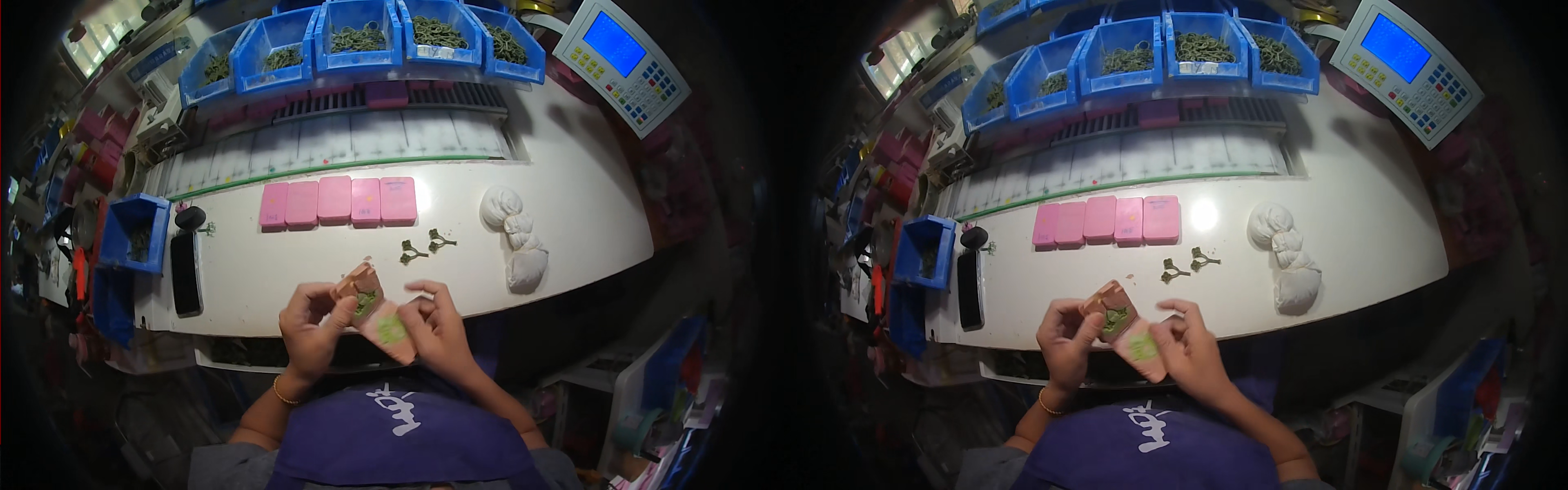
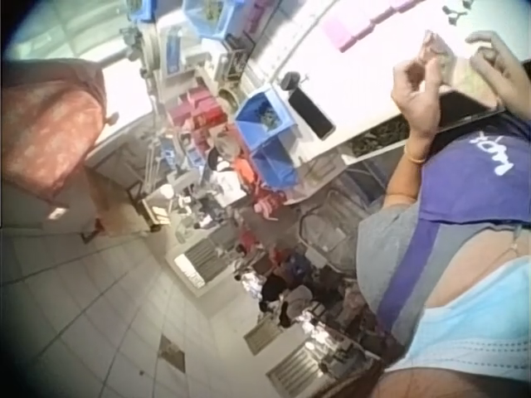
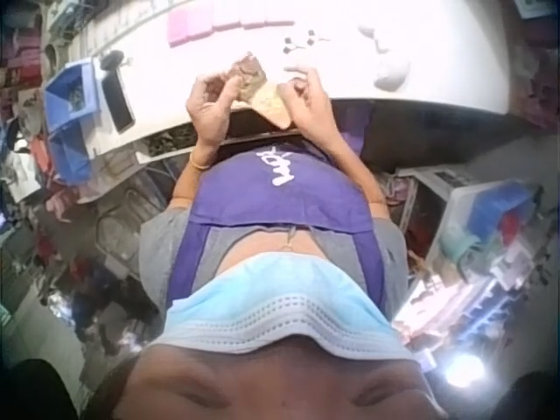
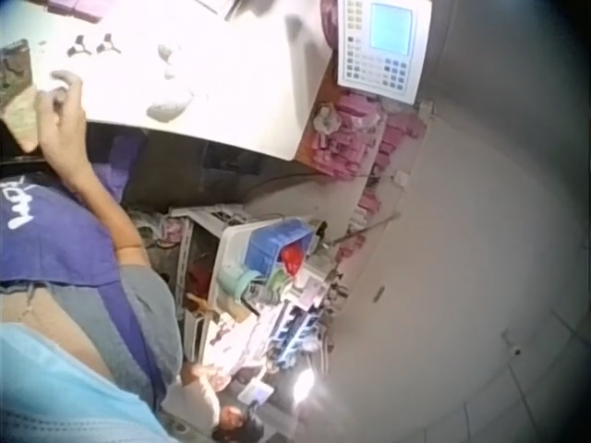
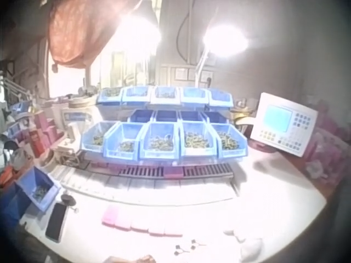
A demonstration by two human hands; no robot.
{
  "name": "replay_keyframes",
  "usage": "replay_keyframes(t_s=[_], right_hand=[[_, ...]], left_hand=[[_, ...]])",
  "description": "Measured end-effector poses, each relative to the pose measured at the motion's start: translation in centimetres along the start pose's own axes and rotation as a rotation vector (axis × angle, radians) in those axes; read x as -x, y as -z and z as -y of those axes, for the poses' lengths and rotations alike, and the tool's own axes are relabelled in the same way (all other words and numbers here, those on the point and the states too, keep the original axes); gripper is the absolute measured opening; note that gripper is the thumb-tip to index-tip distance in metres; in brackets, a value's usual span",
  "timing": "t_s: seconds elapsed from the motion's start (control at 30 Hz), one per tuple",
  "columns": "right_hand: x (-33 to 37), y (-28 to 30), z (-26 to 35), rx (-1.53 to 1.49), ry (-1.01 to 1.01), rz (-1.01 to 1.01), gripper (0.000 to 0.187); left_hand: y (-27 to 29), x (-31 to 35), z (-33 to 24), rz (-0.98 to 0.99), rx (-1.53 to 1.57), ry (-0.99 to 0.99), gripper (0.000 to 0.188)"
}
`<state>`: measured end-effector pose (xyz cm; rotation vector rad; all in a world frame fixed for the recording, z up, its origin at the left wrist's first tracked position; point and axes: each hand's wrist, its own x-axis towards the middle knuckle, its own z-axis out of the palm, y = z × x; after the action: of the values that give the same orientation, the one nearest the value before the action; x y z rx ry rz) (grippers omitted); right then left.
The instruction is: Assembling small plastic flower stems into plastic cases at a workstation.
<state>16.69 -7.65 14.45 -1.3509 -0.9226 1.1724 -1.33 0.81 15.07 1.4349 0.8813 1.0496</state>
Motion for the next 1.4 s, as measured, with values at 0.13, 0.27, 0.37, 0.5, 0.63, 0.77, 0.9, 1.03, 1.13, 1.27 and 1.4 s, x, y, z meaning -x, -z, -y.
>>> replay_keyframes(t_s=[0.13,0.27,0.37,0.5,0.63,0.77,0.9,1.03,1.13,1.27,1.4], right_hand=[[0.5,-2.5,-0.5,-0.462,0.128,0.108,0.022],[0.2,-1.6,0.0,0.037,0.217,0.17,0.02],[-0.9,1.1,2.6,0.306,0.236,0.208,0.02],[-2.9,4.9,3.8,0.748,0.554,-0.227,0.029],[-4.5,11.5,4.4,1.105,0.571,-0.545,0.034],[-5.4,14.9,3.2,1.425,0.315,-0.585,0.058],[-5.9,15.1,2.9,1.114,0.275,-0.375,0.056],[-5.4,12.8,2.5,1.001,0.491,-0.504,0.052],[-3.3,8.9,4.0,0.927,0.735,-0.466,0.046],[-3.3,5.1,4.3,0.909,1.191,-0.345,0.041],[-5.5,3.2,4.1,1.039,1.158,0.094,0.041]], left_hand=[[-3.9,-1.0,-0.8,-0.177,0.535,0.256,0.077],[-2.3,-1.3,-0.4,0.029,0.933,0.501,0.079],[-2.8,-1.9,-0.6,0.018,0.992,0.609,0.077],[-2.3,-2.1,0.5,0.176,1.179,0.512,0.088],[-2.4,-2.5,-1.2,0.179,0.585,0.292,0.062],[-0.3,-3.4,-1.7,0.334,0.346,0.322,0.053],[-0.6,-3.2,-1.0,0.229,0.481,0.292,0.05],[-0.4,-3.9,1.1,0.167,1.02,0.537,0.057],[-0.8,-4.6,0.7,0.127,0.873,0.592,0.07],[-1.7,-4.5,-0.4,0.231,0.819,0.726,0.083],[-3.1,-4.0,-0.9,0.312,0.826,0.766,0.08]])
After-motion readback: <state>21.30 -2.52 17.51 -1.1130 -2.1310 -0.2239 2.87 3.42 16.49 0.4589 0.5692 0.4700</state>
